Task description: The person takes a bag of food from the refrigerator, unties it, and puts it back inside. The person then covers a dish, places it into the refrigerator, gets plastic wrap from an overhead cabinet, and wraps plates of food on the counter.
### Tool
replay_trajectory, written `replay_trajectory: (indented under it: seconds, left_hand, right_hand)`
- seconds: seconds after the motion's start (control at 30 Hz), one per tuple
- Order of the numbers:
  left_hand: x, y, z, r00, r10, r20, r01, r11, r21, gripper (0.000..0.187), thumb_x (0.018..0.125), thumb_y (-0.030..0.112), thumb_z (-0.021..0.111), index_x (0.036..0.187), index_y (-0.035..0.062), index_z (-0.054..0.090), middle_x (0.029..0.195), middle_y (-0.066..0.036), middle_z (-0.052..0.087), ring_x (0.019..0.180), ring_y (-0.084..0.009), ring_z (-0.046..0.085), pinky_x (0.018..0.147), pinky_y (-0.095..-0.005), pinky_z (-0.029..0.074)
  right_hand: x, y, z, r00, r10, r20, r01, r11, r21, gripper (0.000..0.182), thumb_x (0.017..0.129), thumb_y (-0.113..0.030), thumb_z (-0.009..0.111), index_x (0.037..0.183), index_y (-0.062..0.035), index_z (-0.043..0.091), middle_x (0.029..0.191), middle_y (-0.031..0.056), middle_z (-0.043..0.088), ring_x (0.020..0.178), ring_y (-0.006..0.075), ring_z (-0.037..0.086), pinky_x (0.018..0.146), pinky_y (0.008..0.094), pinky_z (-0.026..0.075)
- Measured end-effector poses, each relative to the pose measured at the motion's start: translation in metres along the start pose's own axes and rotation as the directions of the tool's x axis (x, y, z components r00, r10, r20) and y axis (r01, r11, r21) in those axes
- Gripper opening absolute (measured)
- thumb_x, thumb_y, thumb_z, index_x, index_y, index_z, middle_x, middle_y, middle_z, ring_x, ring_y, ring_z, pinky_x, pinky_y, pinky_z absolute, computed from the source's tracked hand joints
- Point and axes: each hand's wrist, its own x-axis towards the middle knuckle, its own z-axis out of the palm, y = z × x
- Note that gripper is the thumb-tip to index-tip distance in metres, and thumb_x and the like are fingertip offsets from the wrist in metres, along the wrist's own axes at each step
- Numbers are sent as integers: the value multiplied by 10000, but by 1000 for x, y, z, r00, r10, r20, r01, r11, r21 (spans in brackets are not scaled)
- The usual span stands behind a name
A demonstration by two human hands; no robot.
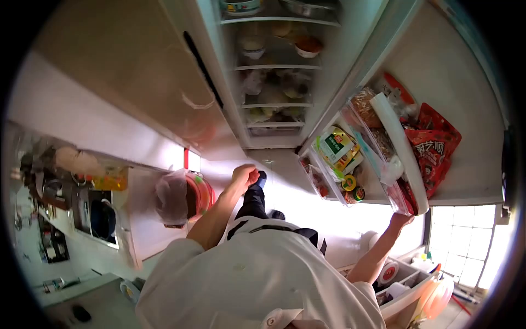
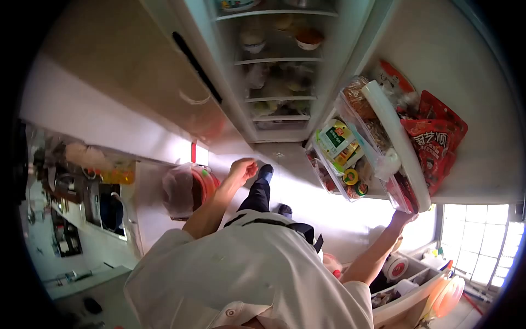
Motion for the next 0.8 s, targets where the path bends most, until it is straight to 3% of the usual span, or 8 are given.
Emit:
replay_trajectory:
  seconds: [0.17,0.2,0.23,0.3,0.37,0.4,0.53,0.8]
  left_hand:
    - [-66,-42,-67,990,7,-143,-18,997,-76,74,929,133,631,904,63,626,765,-74,652,657,-193,644,618,-306,543]
    - [-76,-48,-76,990,17,-137,-34,993,-117,70,920,135,631,933,67,636,778,-65,655,671,-186,647,630,-320,541]
    - [-82,-54,-82,991,30,-127,-50,986,-160,85,912,137,632,962,70,646,791,-55,658,685,-179,650,642,-334,540]
    - [-95,-65,-90,987,31,-161,-55,987,-149,78,907,126,630,953,63,636,797,-59,655,681,-176,647,627,-321,537]
    - [-105,-70,-94,992,59,-109,-78,980,-185,68,906,118,624,939,58,629,796,-62,651,684,-172,645,613,-302,531]
    - [-118,-68,-87,990,78,-113,-97,979,-179,86,909,120,625,957,49,629,809,-66,653,688,-168,645,597,-285,523]
    - [-152,-72,-75,989,115,-95,-127,984,-127,118,922,146,631,1000,58,636,849,-54,659,723,-161,648,659,-303,529]
    - [-250,-90,-134,982,189,7,-189,982,-14,147,928,194,636,1004,69,647,852,-41,666,747,-144,650,685,-290,525]
  right_hand:
    - [-12,-14,25,995,-37,-87,26,992,-127,405,943,-102,530,1324,35,511,1251,194,598,1087,316,602,975,440,485]
    - [-16,-9,18,970,-241,41,228,831,-508,479,983,-264,476,1378,6,453,1313,171,559,1147,297,567,1036,432,427]
    - [-17,-5,13,896,-374,238,410,493,-767,575,1023,-426,422,1431,-23,396,1375,147,520,1206,279,531,1097,423,369]
    - [-36,-22,33,985,-149,83,170,835,-523,630,1032,-465,394,1505,-59,301,1467,143,434,1291,288,466,1122,441,332]
    - [-52,-32,52,996,-71,-47,59,977,-204,684,1032,-515,368,1555,-100,216,1537,138,336,1373,294,373,1137,457,307]
    - [-56,-20,40,987,-161,-23,141,920,-364,716,1032,-555,331,1574,-115,172,1563,140,285,1419,295,297,1144,462,293]
    - [-92,-22,45,945,-310,99,326,900,-288,636,1046,-519,314,1385,1,450,1309,168,514,1171,280,529,1009,431,435]
    - [-211,-45,75,956,-261,132,292,881,-371,568,1044,-401,444,1407,36,417,1369,203,502,1201,296,515,1056,397,395]
